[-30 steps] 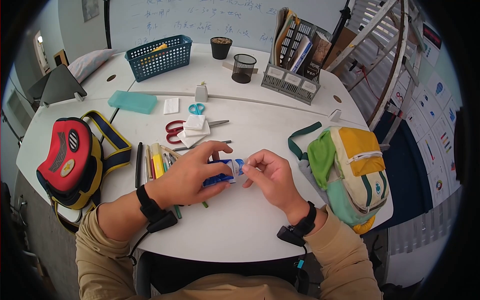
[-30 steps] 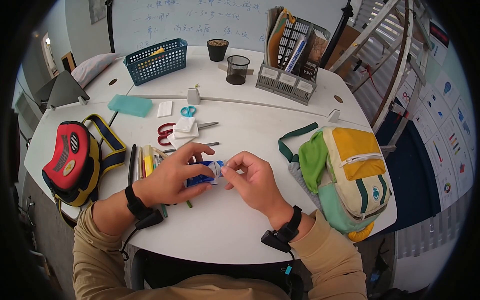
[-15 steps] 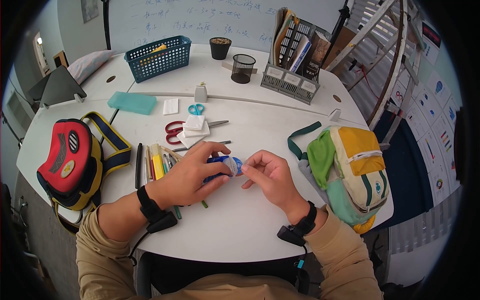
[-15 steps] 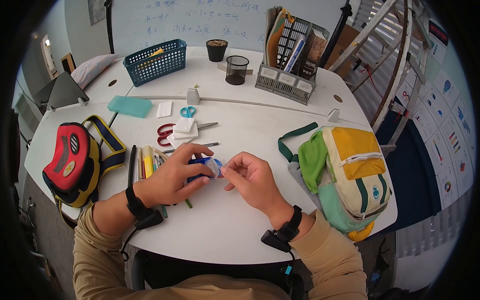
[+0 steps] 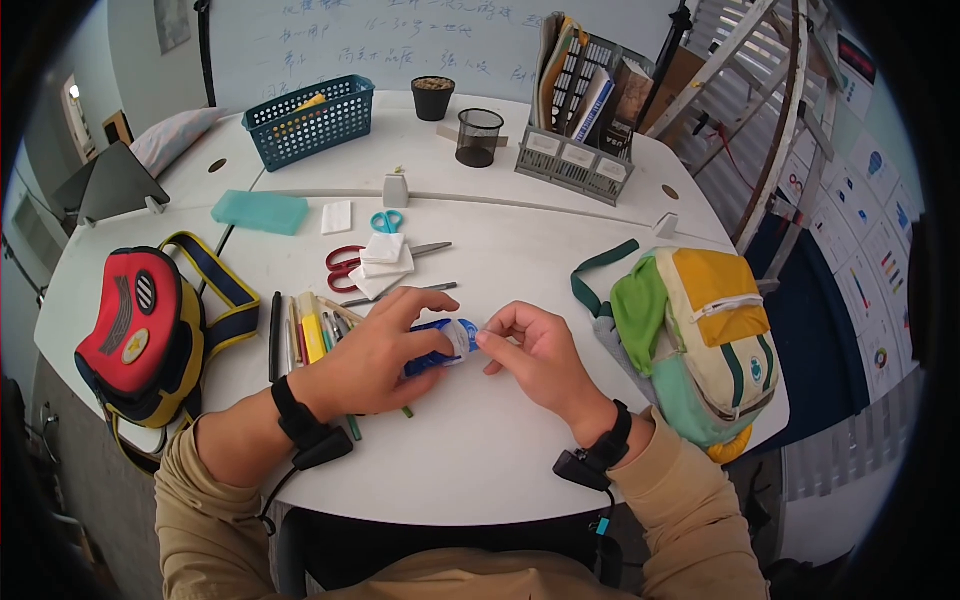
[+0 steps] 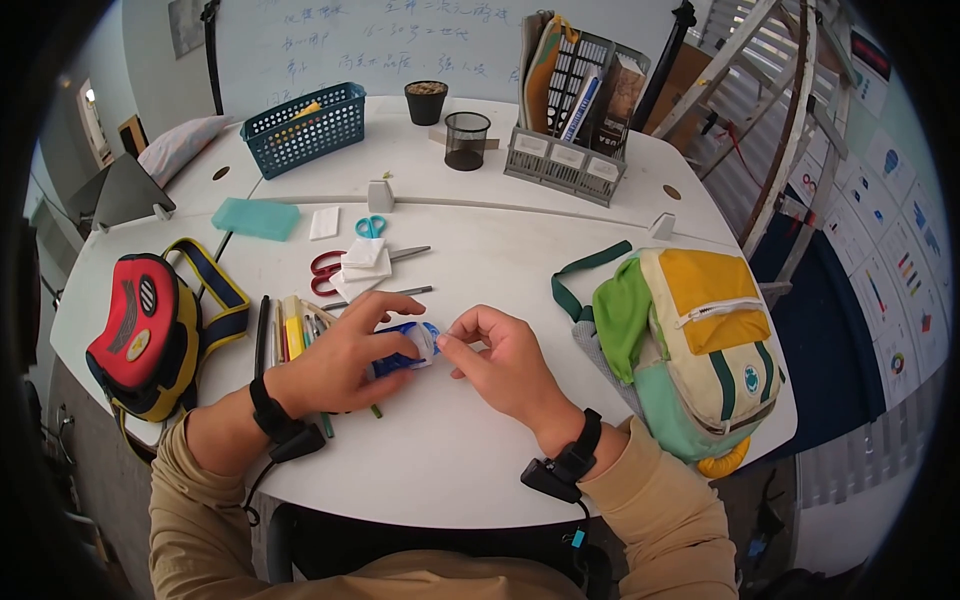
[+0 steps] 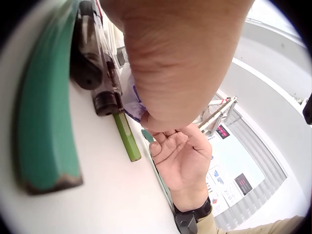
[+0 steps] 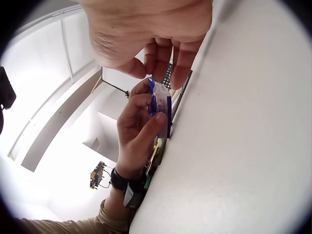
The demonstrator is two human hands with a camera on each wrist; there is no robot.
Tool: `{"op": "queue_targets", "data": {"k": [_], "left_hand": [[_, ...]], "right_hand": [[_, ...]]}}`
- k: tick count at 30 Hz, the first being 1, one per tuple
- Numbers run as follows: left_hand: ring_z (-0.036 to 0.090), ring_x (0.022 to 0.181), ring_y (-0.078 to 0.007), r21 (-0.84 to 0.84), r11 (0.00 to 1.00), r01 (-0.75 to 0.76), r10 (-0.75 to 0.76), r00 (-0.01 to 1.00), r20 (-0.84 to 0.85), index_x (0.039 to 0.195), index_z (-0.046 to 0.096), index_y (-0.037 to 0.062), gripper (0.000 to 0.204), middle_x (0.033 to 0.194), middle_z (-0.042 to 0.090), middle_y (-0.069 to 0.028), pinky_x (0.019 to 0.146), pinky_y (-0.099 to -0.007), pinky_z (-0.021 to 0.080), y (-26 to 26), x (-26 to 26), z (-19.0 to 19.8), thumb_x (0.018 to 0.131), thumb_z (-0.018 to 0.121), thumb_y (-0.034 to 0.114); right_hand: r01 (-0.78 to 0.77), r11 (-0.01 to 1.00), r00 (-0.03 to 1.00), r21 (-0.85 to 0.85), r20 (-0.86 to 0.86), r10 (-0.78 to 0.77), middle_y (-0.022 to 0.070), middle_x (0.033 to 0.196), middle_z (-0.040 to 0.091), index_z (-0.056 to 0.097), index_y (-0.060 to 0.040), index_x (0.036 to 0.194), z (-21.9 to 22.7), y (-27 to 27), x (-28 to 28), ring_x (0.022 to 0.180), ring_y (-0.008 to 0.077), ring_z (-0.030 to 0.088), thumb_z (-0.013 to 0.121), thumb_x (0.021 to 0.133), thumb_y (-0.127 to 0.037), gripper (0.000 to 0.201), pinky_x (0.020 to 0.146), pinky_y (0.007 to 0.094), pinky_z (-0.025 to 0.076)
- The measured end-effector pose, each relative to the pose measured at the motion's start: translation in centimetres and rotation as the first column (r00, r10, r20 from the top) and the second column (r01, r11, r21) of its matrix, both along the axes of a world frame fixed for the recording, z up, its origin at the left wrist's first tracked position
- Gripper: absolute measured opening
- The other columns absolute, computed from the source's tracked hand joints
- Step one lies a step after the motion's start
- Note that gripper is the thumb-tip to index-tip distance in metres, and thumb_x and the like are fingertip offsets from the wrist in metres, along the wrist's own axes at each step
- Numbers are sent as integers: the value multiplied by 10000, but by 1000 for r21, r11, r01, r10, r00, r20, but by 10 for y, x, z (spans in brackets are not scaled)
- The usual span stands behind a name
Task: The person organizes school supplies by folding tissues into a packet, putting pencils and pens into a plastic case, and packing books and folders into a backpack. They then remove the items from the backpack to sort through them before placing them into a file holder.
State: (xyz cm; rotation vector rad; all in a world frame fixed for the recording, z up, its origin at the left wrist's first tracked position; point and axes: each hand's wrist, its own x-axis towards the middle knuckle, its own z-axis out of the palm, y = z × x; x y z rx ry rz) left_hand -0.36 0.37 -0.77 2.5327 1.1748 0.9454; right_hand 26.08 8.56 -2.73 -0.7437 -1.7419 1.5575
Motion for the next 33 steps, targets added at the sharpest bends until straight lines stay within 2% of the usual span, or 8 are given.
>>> {"op": "queue_targets", "data": {"k": [5,8,11,14,20,26,29,33], "left_hand": [[603,1377,-430,11,1000,2,-2,1000,4,1180,803,89,354,1513,600,-208,1162,-502,522,-1,1,1,833,832,30],[606,1376,-424,51,999,9,-7,999,-39,1205,812,97,384,1503,606,-204,1163,-502,524,0,0,2,828,826,23],[612,1372,-423,61,998,-17,20,998,-51,1223,821,92,392,1496,612,-203,1159,-498,532,-1,1,2,837,824,24],[618,1367,-421,-14,996,-87,87,996,24,1223,824,72,372,1499,615,-203,1154,-491,540,-2,4,1,853,832,33],[626,1356,-417,20,995,-96,96,995,-21,1251,823,57,383,1493,620,-199,1151,-488,543,-1,2,-1,871,869,68],[612,1388,-421,43,997,-61,64,996,-64,1201,809,80,337,1502,623,-205,1140,-493,542,0,0,0,883,918,106],[611,1387,-418,53,997,-60,63,996,-60,1138,791,79,269,1499,626,-193,1151,-495,532,0,-2,-2,896,909,97],[613,1383,-409,36,997,-64,66,996,-58,1138,776,76,255,1488,631,-178,1160,-495,522,0,-4,-3,917,902,100]], "right_hand": [[17,1000,999,-13,41,-16,31,1003,731,714,6,1053,-2,1,0,868,95,710,786,1088,-151,177,745,295,662],[-14,999,995,-30,95,16,36,1046,735,716,-12,1091,-1,1,1,966,113,708,780,1097,-127,131,776,300,638],[-15,999,995,-29,103,18,41,1051,742,717,-13,1095,1,0,1,978,118,717,777,1100,-130,131,781,305,642],[-5,1000,998,-26,64,7,38,1010,734,714,6,1053,-1,0,-1,895,109,725,795,1084,-150,178,755,308,680],[-45,998,998,-47,48,48,58,1037,741,703,18,1074,-1,0,-1,942,128,752,782,1098,-125,165,786,314,694],[-60,991,998,-122,-14,59,81,1112,740,665,24,1197,-2,0,-1,1058,173,803,746,1116,-82,156,821,316,700],[8,995,1000,-99,-23,-10,90,1145,726,651,32,1239,3,-3,-5,1067,187,808,729,1120,-67,174,825,319,701],[42,993,999,-114,-4,-42,82,1171,718,686,20,1321,8,-1,-4,1069,185,801,719,1118,-61,222,822,321,698]]}}
